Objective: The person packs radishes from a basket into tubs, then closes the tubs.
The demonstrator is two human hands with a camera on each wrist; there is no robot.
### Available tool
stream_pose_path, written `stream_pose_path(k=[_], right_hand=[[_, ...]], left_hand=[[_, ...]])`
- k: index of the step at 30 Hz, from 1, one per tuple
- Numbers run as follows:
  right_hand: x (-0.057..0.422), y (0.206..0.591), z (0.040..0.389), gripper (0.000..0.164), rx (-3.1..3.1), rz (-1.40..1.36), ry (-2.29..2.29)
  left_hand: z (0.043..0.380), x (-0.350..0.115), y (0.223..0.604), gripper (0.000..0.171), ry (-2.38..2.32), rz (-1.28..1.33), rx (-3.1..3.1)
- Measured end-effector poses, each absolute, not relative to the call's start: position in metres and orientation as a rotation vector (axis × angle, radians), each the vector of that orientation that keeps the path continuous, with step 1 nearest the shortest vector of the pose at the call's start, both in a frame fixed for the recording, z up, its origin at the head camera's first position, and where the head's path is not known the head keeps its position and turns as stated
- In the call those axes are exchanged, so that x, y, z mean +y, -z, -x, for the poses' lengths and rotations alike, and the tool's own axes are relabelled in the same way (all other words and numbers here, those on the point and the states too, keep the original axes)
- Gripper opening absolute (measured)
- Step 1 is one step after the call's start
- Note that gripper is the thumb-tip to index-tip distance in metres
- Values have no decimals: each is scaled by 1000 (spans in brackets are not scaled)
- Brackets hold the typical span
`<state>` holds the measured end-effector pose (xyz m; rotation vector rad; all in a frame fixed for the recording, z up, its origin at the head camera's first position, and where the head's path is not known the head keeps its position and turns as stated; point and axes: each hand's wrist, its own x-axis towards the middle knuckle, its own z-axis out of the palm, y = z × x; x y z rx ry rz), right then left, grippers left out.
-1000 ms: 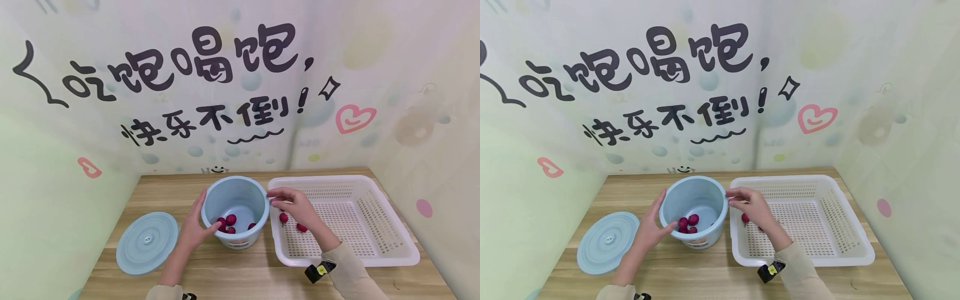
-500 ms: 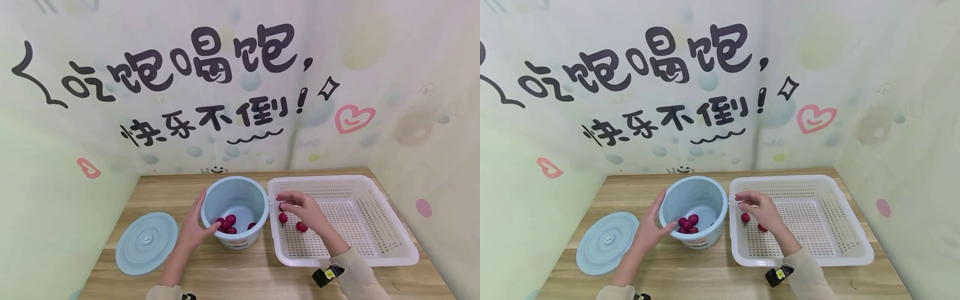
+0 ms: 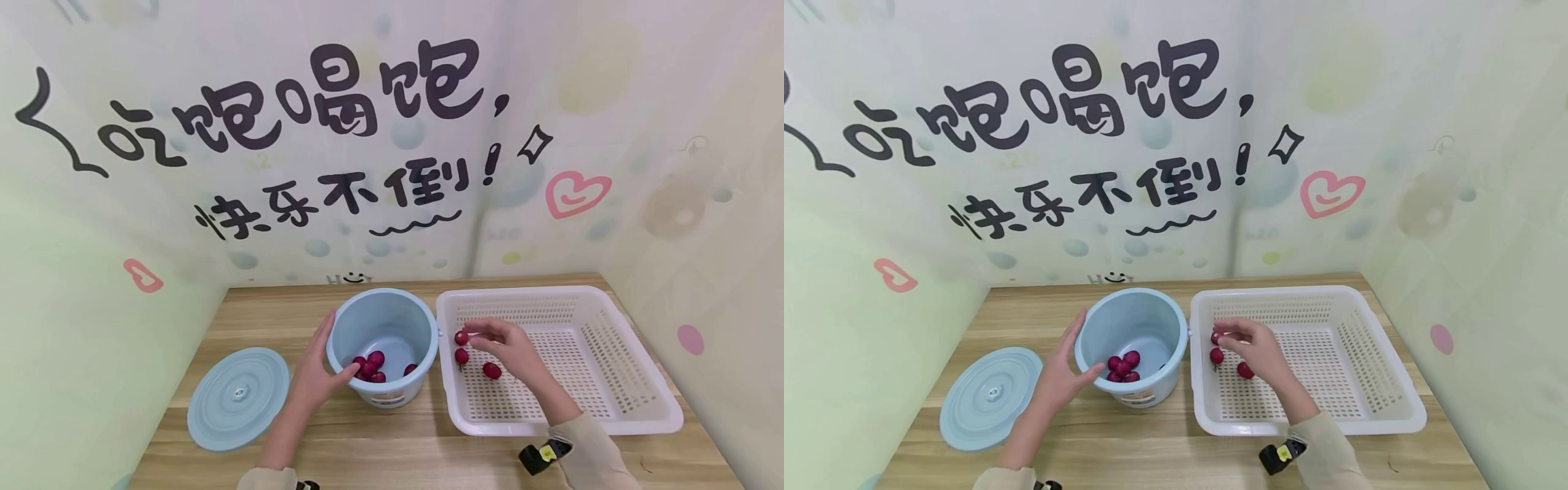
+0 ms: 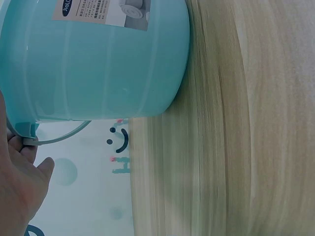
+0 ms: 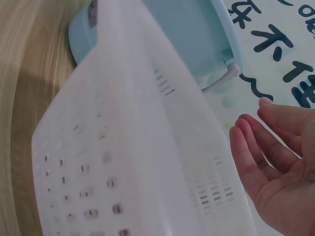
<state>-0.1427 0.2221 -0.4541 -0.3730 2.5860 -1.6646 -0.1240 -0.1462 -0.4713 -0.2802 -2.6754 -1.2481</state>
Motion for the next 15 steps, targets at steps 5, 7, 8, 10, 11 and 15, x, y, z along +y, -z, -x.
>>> stream_pose_path(k=[5,7,8,10,11,15], right_hand=[[227,459,141,33,2571,345,1676],[228,461,141,33,2558,334,1689],[229,462,141,33,2551,329,1695],[231,464,141,33,2536,328,1709],[232,465,140,33,2533,324,1713],[235,469,140,33,2518,307,1723]], left_hand=[[124,-146,471,99,1243,282,-2672],[124,-146,471,99,1245,283,-2671],[124,-146,471,99,1245,285,-2669],[124,-146,471,99,1244,287,-2668],[124,-146,471,99,1245,288,-2667],[124,-146,472,99,1241,290,-2665]])
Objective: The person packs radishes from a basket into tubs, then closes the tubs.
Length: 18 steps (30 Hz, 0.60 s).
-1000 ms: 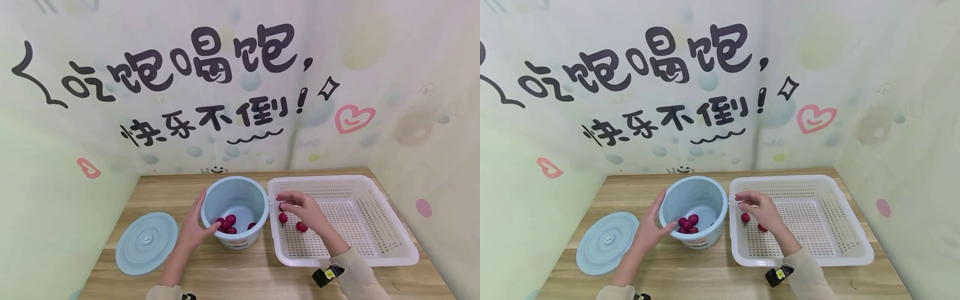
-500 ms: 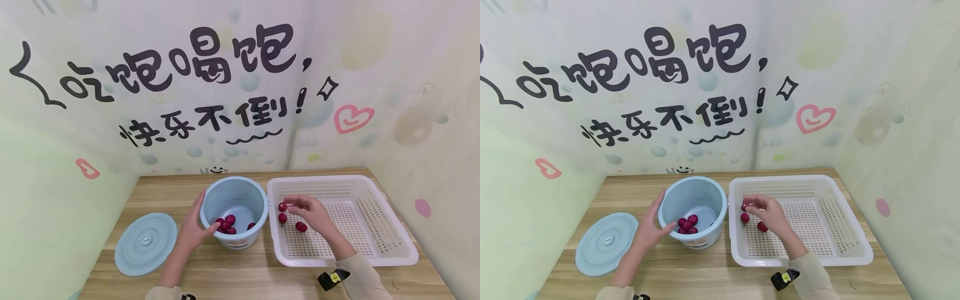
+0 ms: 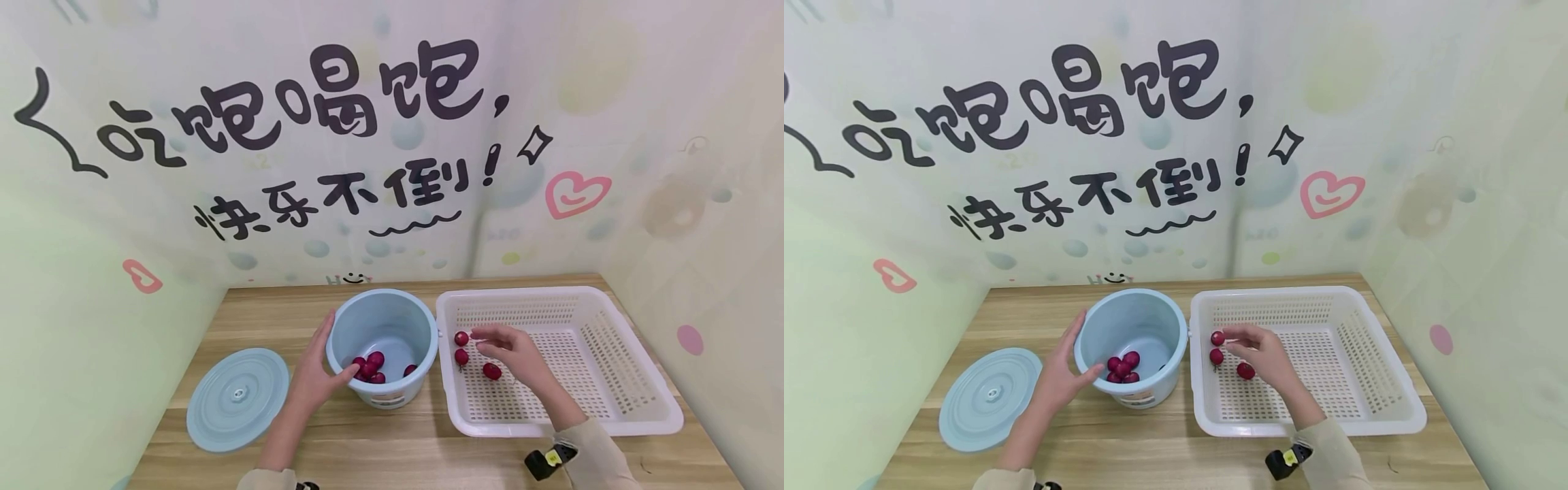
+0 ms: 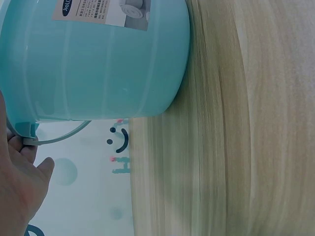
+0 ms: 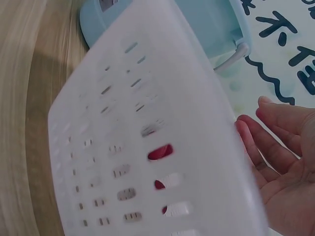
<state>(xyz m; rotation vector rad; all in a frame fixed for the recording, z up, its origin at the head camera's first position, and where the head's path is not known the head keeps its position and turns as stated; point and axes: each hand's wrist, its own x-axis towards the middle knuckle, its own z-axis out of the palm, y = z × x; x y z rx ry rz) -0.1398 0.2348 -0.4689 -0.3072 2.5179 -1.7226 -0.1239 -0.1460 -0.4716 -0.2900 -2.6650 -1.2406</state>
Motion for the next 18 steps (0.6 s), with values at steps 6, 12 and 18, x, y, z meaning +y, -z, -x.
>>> stream_pose_path(k=[6,12,18], right_hand=[[240,475,139,34,2492,285,1729],[244,481,141,34,2509,249,1696],[248,489,143,33,2536,206,1616]], left_hand=[[124,-146,472,99,1248,275,-2674],[124,-145,472,99,1252,277,-2671],[124,-146,473,98,1254,286,-2658]])
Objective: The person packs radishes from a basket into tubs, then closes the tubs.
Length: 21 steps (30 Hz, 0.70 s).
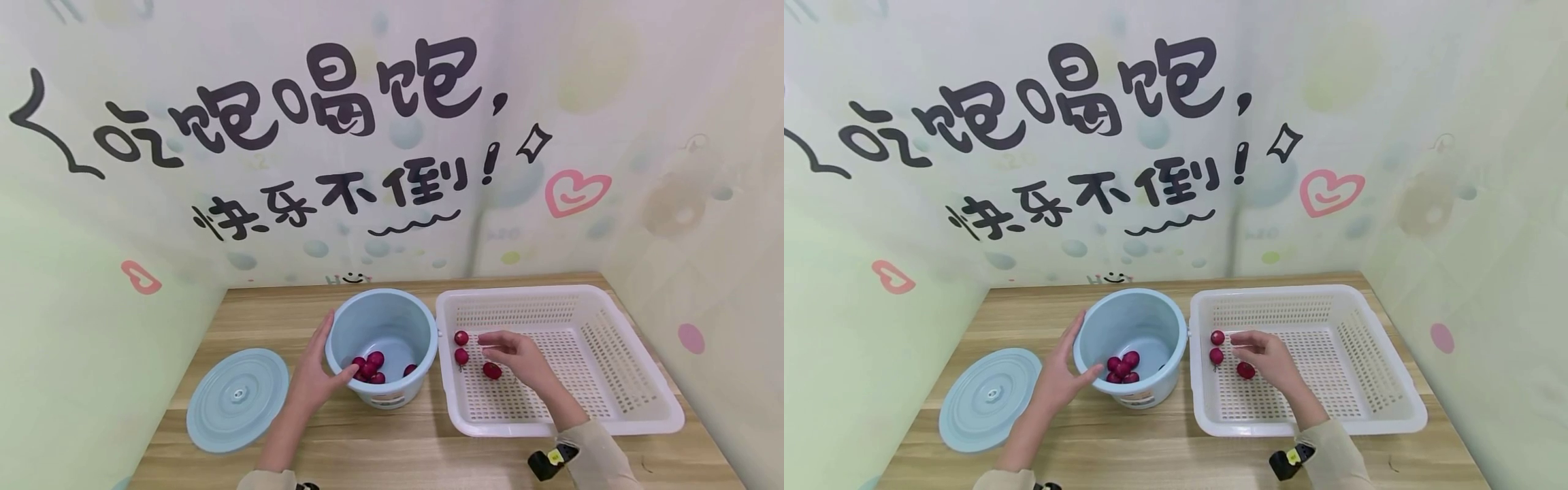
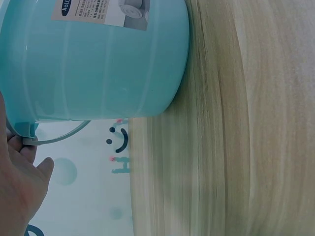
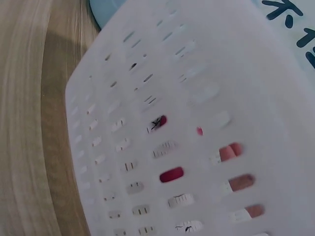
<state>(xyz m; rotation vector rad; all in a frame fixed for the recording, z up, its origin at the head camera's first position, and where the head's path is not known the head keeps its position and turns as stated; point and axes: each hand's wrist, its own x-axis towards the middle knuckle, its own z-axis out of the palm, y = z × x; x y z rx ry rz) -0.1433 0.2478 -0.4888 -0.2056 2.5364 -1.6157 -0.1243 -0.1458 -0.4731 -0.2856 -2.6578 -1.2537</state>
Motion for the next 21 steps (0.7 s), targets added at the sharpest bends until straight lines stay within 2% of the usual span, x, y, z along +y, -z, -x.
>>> stream_pose_path(k=[14,21], right_hand=[[248,500,143,39,2507,128,1482],[248,502,141,36,2511,133,1365]], left_hand=[[123,-145,471,98,1266,287,-2648],[123,-145,471,99,1268,270,-2663]])
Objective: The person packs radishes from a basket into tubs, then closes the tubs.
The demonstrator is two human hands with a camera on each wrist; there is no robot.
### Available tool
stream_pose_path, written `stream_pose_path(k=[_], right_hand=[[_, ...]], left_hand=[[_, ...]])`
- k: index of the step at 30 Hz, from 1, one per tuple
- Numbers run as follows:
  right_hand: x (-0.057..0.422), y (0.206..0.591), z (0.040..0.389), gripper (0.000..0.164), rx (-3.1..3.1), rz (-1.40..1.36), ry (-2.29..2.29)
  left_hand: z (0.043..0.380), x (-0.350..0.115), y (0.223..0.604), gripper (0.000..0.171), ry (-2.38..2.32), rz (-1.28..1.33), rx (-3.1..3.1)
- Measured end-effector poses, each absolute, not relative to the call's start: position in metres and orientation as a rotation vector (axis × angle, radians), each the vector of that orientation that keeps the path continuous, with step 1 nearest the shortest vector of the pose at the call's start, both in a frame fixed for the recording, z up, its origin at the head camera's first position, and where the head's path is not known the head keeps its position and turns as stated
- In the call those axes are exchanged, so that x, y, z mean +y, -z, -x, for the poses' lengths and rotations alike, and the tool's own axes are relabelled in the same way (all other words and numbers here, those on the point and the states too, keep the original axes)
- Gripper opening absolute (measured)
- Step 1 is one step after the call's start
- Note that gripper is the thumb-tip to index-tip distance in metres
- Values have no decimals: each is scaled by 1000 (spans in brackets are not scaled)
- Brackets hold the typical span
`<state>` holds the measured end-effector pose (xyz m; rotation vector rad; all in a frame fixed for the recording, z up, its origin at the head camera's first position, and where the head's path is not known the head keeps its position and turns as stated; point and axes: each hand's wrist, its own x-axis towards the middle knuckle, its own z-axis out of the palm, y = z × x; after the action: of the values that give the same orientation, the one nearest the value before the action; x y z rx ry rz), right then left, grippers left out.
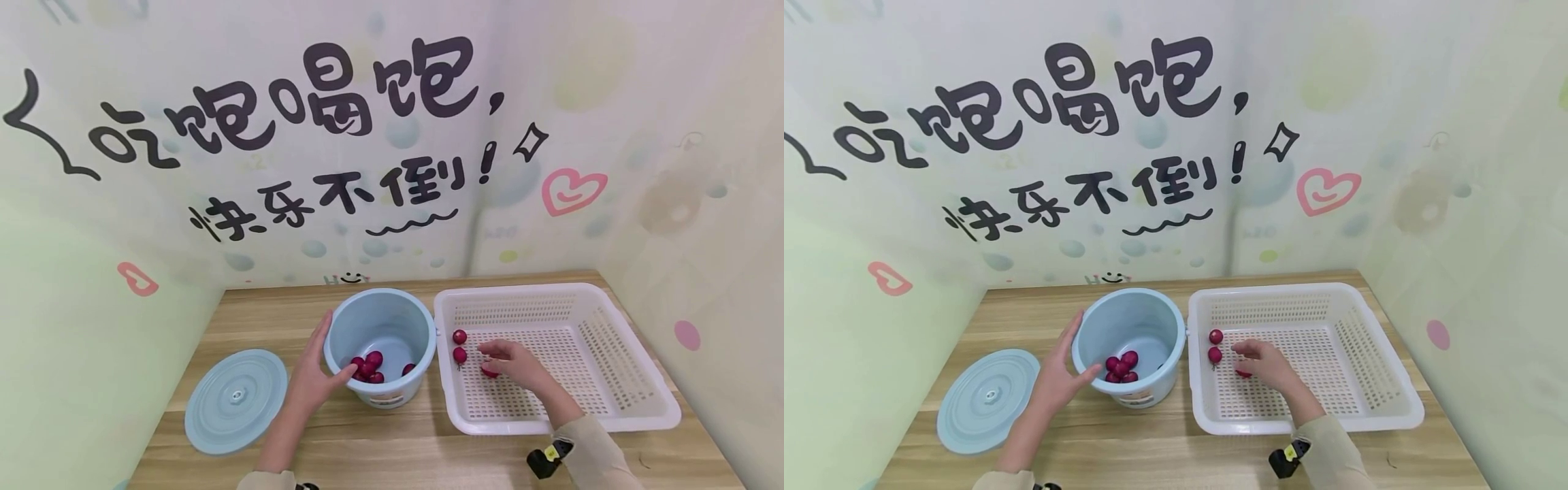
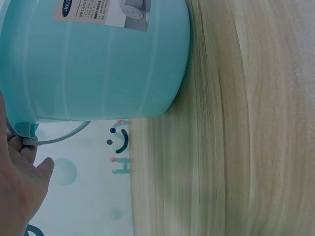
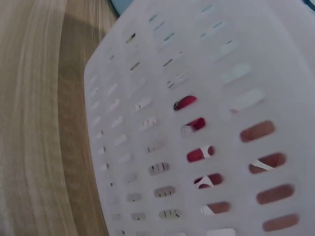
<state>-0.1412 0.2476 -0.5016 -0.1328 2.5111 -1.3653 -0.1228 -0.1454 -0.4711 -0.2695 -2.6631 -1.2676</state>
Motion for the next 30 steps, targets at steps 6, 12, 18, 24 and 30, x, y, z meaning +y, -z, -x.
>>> stream_pose_path(k=[6,12,18,24,30], right_hand=[[248,503,139,38,2475,227,1304],[247,501,137,38,2509,141,1235],[247,503,139,29,2543,111,1125],[246,506,139,24,2507,29,1125],[248,509,138,21,2443,78,1200]], left_hand=[[123,-145,472,99,1262,273,-2665],[123,-145,471,98,1253,294,-2649],[123,-144,472,97,1247,315,-2630],[124,-146,472,98,1248,302,-2642],[124,-146,473,98,1256,295,-2651]])
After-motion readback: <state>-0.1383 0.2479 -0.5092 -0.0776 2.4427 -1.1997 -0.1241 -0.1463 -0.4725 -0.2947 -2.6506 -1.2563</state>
